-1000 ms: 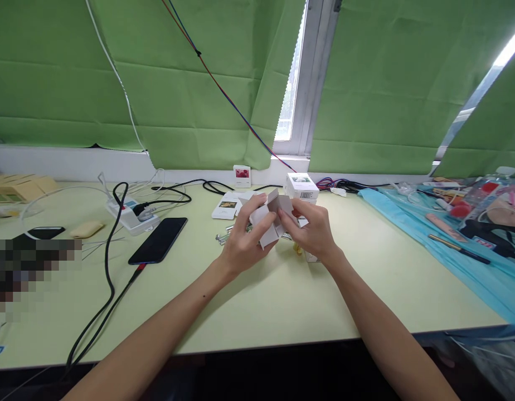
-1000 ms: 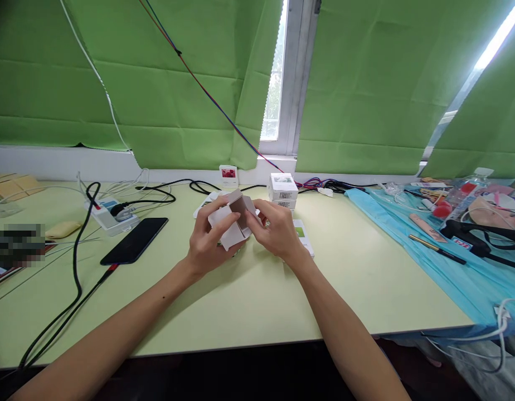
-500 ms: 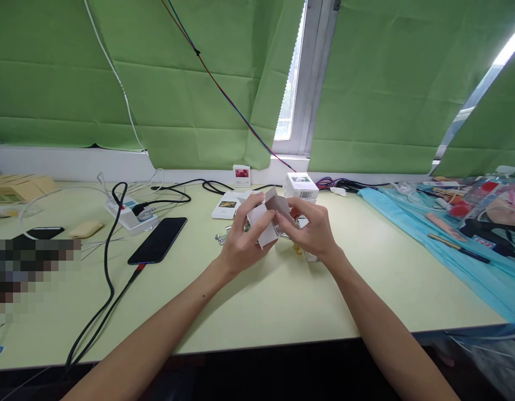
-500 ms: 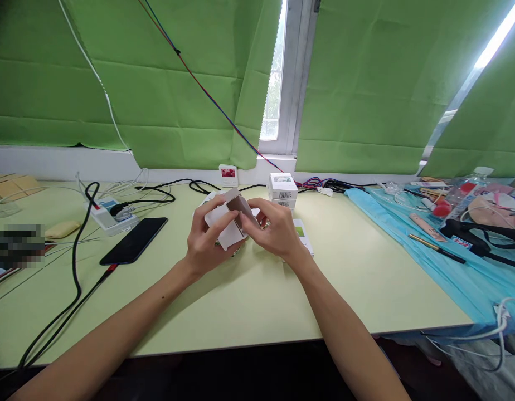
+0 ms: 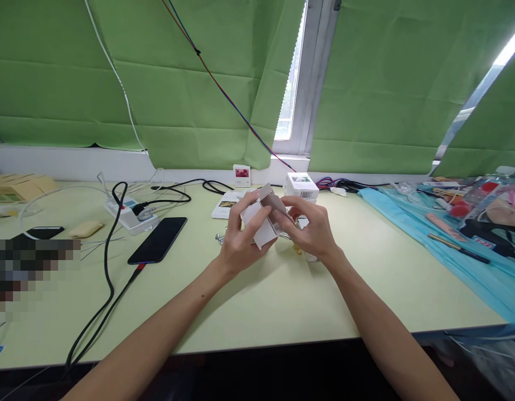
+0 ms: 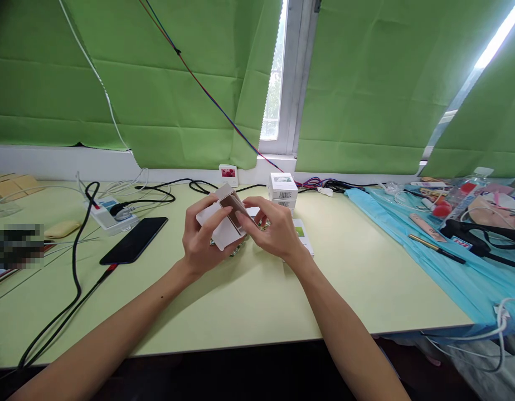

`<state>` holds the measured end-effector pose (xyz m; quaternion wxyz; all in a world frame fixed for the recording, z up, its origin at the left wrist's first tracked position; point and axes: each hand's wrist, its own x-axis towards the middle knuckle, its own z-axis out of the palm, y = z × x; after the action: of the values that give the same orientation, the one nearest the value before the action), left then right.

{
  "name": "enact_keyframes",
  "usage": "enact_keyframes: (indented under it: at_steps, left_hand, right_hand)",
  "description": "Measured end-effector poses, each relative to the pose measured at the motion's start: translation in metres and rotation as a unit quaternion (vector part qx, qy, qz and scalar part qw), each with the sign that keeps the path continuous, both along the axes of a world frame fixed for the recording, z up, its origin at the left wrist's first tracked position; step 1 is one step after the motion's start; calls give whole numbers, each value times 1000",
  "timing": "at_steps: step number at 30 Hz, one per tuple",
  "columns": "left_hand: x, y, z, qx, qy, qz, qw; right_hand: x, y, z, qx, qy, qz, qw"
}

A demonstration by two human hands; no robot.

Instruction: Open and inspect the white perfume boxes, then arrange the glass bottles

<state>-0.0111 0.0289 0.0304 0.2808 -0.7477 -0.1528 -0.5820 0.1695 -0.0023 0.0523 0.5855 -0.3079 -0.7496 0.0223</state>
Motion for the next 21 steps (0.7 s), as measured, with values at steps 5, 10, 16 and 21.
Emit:
enact_keyframes:
  at_steps: [5, 10, 16, 21]
  left_hand:
    - [0, 0, 2, 21, -7, -15, 1000]
    - [1, -1, 1, 40, -20, -19, 999]
    - [0, -1, -3, 25, -25, -2, 999]
    - [1, -1, -3, 27, -21, 1, 999]
  right_hand:
    - [-1, -1, 1, -22, 32, 3, 999]
    - [2, 0, 0, -72, 89, 35, 993]
    - [0, 3, -3, -75, 130, 37, 988]
    - [-2, 5, -7, 7, 128, -8, 992]
